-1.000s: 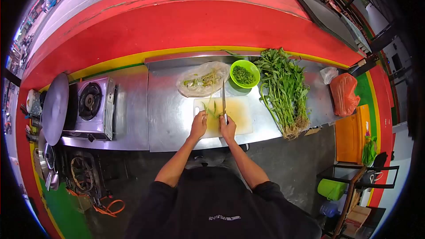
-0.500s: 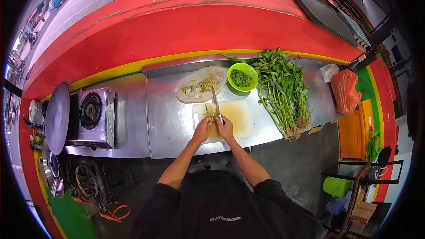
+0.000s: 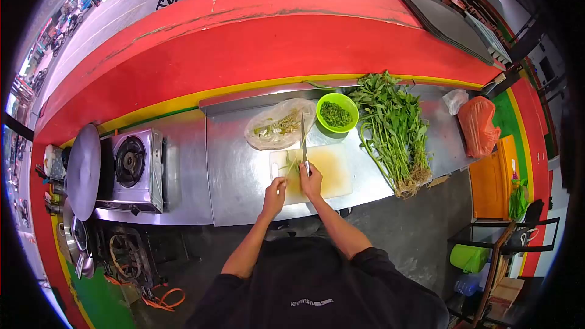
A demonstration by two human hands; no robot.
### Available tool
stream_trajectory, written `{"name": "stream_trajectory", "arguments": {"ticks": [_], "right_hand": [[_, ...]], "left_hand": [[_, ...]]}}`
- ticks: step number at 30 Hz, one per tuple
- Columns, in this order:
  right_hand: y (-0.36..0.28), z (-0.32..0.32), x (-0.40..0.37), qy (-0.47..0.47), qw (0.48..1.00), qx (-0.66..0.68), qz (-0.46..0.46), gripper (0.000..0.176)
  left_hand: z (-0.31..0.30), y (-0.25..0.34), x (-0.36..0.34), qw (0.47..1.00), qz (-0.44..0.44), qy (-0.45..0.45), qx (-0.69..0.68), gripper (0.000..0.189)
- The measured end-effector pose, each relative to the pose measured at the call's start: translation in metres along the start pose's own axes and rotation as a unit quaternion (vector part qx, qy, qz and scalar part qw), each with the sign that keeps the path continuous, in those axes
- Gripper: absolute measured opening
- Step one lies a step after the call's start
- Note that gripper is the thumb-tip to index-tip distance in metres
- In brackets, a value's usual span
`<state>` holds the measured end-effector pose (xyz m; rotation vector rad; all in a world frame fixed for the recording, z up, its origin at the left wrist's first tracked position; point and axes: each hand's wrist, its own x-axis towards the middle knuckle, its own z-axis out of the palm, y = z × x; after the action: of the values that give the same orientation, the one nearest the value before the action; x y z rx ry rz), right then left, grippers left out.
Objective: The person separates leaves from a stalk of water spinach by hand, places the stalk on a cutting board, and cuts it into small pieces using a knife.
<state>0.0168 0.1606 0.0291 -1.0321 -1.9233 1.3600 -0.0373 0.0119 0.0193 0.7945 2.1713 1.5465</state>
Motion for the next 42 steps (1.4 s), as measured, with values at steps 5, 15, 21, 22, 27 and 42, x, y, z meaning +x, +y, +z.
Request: {"name": "stream_trajectory", "arguments": {"ticks": [5, 15, 21, 22, 27, 42], "right_hand": [[0.003, 0.013, -0.001, -0.061, 0.998, 0.025, -0.003, 0.032], [0.000, -0.039, -0.023, -0.024, 0.962, 0.231, 0.143, 0.030], [0.009, -0.110, -0.054, 0.005, 0.969, 0.142, 0.201, 0.026], [0.011, -0.118, -0.060, 0.009, 0.967, 0.162, 0.195, 0.025], [0.020, -0.131, -0.062, 0.046, 0.965, 0.131, 0.221, 0.026], [0.033, -0.107, 0.007, 0.043, 0.983, -0.170, 0.059, 0.029]], "left_hand": [[-0.011, -0.006, -0.035, 0.992, -0.038, 0.002, -0.124, 0.016], [-0.037, 0.009, -0.076, 0.969, -0.106, -0.087, -0.206, 0.015], [-0.053, 0.003, -0.081, 0.969, -0.128, -0.151, -0.149, 0.016], [-0.058, -0.003, -0.083, 0.965, -0.159, -0.168, -0.123, 0.015], [-0.071, -0.015, -0.086, 0.957, -0.203, -0.198, -0.068, 0.013], [-0.086, 0.016, -0.064, 0.975, -0.182, -0.118, 0.040, 0.014]]}}
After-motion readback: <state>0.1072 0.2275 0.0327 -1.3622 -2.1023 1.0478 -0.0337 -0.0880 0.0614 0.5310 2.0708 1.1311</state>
